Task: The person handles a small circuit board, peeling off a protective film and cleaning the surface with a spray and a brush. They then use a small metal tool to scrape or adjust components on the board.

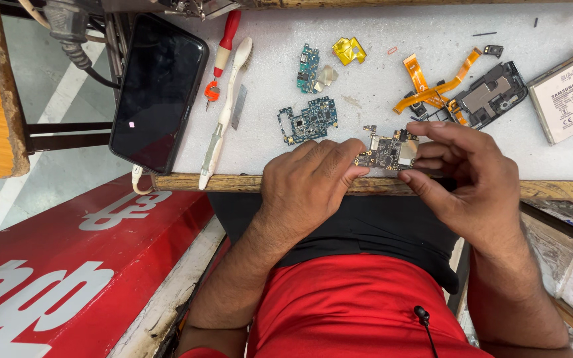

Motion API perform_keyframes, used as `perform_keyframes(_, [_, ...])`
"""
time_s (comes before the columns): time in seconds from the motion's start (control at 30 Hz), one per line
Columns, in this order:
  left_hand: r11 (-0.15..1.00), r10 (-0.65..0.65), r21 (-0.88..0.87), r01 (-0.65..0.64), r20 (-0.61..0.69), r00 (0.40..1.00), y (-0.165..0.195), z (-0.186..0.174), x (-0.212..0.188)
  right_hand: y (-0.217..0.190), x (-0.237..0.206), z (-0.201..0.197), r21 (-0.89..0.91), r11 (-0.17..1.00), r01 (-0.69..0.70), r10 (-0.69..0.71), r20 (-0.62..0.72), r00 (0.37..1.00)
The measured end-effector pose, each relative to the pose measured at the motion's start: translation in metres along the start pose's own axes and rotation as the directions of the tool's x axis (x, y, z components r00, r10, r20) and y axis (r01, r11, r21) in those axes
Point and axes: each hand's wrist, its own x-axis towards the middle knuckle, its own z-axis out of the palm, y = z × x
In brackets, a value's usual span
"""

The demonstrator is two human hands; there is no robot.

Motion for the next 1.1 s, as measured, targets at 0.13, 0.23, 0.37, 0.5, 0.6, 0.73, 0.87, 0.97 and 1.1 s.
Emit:
perform_keyframes(0.13, [1.000, 0.004, -0.001, -0.004, -0.001, 1.000, 0.000, 0.000, 0.000, -0.004, 0.002, 0.002, -0.082, 0.995, -0.055, 0.055, -0.005, 0.998])
perform_keyframes(0.23, [1.000, 0.008, 0.010, -0.008, -0.005, 1.000, 0.000, 0.001, 0.000, -0.004, 0.002, 0.002, -0.056, 0.998, -0.020, 0.019, -0.016, 1.000])
perform_keyframes(0.37, [1.000, -0.006, 0.022, 0.006, 0.015, 1.000, -0.001, 0.003, 0.000, -0.003, 0.002, 0.001, -0.007, 1.000, 0.015, -0.015, -0.009, 1.000])
perform_keyframes(0.5, [0.999, -0.015, 0.033, 0.014, 0.022, 1.000, -0.001, 0.004, 0.000, -0.005, 0.005, 0.000, -0.057, 0.998, 0.022, -0.022, -0.003, 1.000])
perform_keyframes(0.6, [0.999, -0.035, 0.027, 0.034, 0.020, 0.999, -0.001, 0.003, 0.000, -0.010, 0.006, 0.003, -0.100, 0.995, -0.024, 0.025, 0.008, 1.000])
perform_keyframes(0.73, [0.999, -0.031, -0.032, 0.030, -0.035, 0.999, 0.000, 0.002, 0.002, -0.012, 0.009, 0.003, -0.094, 0.993, -0.073, 0.073, -0.004, 0.997])
perform_keyframes(0.87, [0.972, -0.167, -0.181, 0.152, -0.069, 0.984, 0.004, 0.002, 0.006, -0.009, 0.009, 0.002, -0.105, 0.990, -0.098, 0.097, -0.014, 0.995])
perform_keyframes(0.97, [0.883, -0.288, -0.380, 0.276, 0.027, 0.957, 0.005, 0.000, 0.009, -0.006, 0.007, 0.001, -0.013, 0.991, -0.132, 0.132, -0.012, 0.991])
perform_keyframes(1.1, [0.792, -0.313, -0.499, 0.351, 0.161, 0.936, 0.002, -0.003, 0.014, -0.004, 0.007, -0.003, 0.144, 0.973, -0.179, 0.181, -0.001, 0.983])
